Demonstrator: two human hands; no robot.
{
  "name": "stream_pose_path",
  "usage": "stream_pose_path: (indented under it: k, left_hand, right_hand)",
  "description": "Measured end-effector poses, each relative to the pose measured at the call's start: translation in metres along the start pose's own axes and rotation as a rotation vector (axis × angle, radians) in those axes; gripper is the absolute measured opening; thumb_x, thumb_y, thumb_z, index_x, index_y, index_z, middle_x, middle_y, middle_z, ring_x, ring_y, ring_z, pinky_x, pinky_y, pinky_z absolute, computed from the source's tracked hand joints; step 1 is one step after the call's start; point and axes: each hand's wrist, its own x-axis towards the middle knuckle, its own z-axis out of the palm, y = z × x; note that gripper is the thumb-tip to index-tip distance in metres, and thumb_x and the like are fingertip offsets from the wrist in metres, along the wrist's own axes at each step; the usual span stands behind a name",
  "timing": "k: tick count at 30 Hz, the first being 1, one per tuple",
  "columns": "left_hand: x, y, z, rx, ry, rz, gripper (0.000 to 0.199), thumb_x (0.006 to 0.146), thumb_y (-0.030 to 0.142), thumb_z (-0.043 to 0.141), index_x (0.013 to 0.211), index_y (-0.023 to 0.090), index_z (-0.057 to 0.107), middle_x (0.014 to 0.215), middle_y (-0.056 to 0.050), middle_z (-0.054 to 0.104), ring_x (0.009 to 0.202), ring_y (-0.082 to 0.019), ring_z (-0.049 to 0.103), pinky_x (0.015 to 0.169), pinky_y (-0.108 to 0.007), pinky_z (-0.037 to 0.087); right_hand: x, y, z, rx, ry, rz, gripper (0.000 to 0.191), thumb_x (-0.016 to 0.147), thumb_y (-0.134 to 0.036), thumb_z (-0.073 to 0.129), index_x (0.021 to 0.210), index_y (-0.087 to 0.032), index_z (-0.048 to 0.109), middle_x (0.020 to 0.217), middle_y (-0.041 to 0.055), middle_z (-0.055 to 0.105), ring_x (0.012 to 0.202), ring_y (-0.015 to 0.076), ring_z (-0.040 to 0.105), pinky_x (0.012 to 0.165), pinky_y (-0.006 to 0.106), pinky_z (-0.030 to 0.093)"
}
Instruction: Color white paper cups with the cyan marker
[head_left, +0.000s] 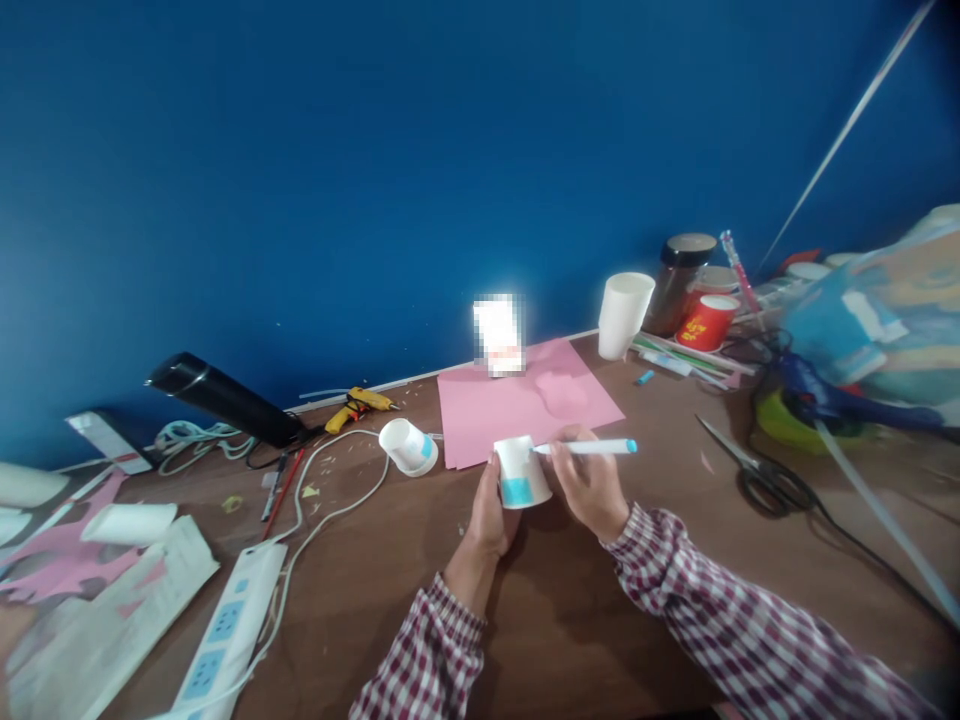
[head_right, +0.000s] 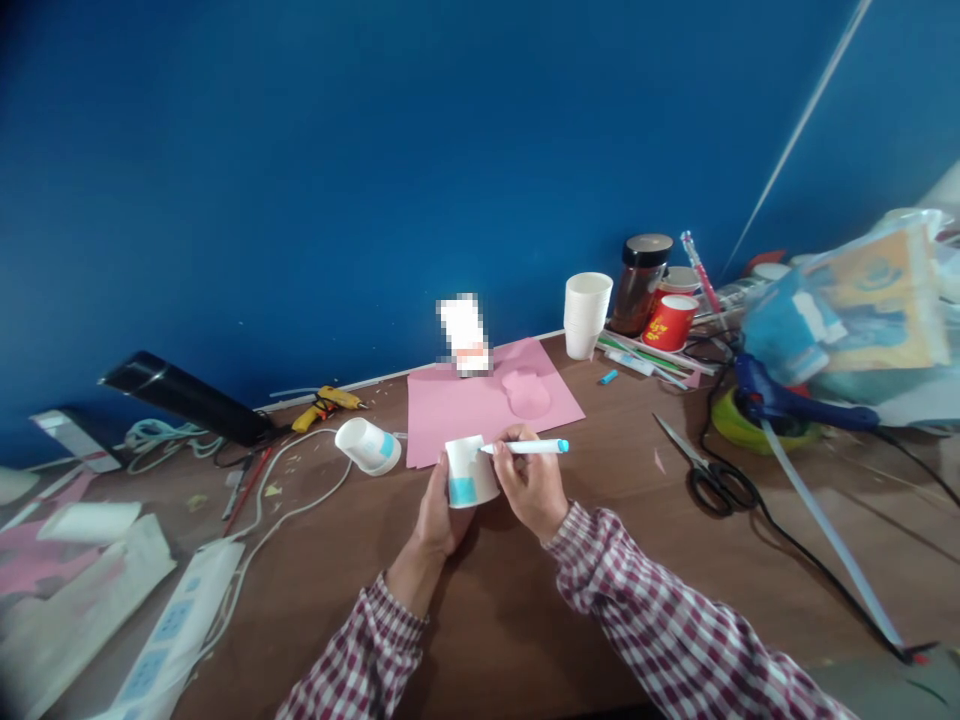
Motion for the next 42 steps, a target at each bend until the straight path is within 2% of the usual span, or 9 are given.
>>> stream_pose_path:
  k: [17, 25, 32, 37, 42]
  left_hand:
    - [-0.0007, 0.0020, 0.0003, -0.010, 0.029, -0.012, 0.045, 0.083, 0.048, 0.055, 0.104, 0.010, 0.067, 0.094, -0.010, 0.072, 0.091, -0.024, 0.066, 0.091, -0.036, 0.045]
    - [0.0004, 0.0021, -0.0005, -0.030, 0.033, -0.005, 0.043, 0.083, 0.047, 0.056, 0.104, 0.012, 0.067, 0.094, -0.009, 0.072, 0.091, -0.022, 0.065, 0.092, -0.034, 0.044]
    - [-0.0011, 0.0036, 0.0024, -0.026, 0.019, -0.003, 0.041, 0.087, 0.045, 0.051, 0.102, 0.010, 0.067, 0.093, -0.009, 0.072, 0.084, -0.020, 0.065, 0.088, -0.033, 0.046]
    - [-0.0021, 0.0035, 0.0060, -0.006, 0.010, -0.006, 0.042, 0.086, 0.046, 0.052, 0.103, 0.010, 0.067, 0.089, -0.009, 0.072, 0.089, -0.023, 0.065, 0.094, -0.036, 0.042]
    - [-0.0011, 0.0023, 0.0067, -0.019, 0.029, -0.001, 0.039, 0.086, 0.043, 0.053, 0.099, 0.010, 0.068, 0.090, -0.008, 0.072, 0.089, -0.022, 0.065, 0.093, -0.034, 0.042]
  right_hand:
    - [0.0015, -0.0045, -0.0008, -0.062, -0.035, -0.011, 0.015, 0.089, -0.027, 0.045, 0.076, -0.021, 0.049, 0.054, -0.0030, 0.047, 0.047, 0.0121, 0.046, 0.043, 0.023, 0.036]
    - [0.0005, -0.0021, -0.0001, -0.019, -0.056, 0.011, 0.016, 0.089, -0.028, 0.046, 0.076, -0.020, 0.050, 0.055, -0.0027, 0.048, 0.048, 0.0124, 0.046, 0.044, 0.023, 0.036]
    - [-0.0036, -0.0037, 0.0018, 0.082, 0.008, -0.009, 0.013, 0.090, -0.026, 0.047, 0.079, -0.020, 0.051, 0.060, -0.0019, 0.053, 0.051, 0.0121, 0.048, 0.048, 0.023, 0.039]
    - [-0.0076, -0.0021, 0.0039, 0.133, -0.035, 0.009, 0.010, 0.090, -0.025, 0.048, 0.082, -0.020, 0.051, 0.063, -0.0013, 0.055, 0.053, 0.0124, 0.051, 0.049, 0.023, 0.041]
    - [-0.0064, -0.0020, 0.0033, 0.087, -0.053, -0.010, 0.010, 0.090, -0.024, 0.048, 0.081, -0.019, 0.051, 0.064, -0.0005, 0.056, 0.055, 0.0130, 0.052, 0.051, 0.023, 0.042]
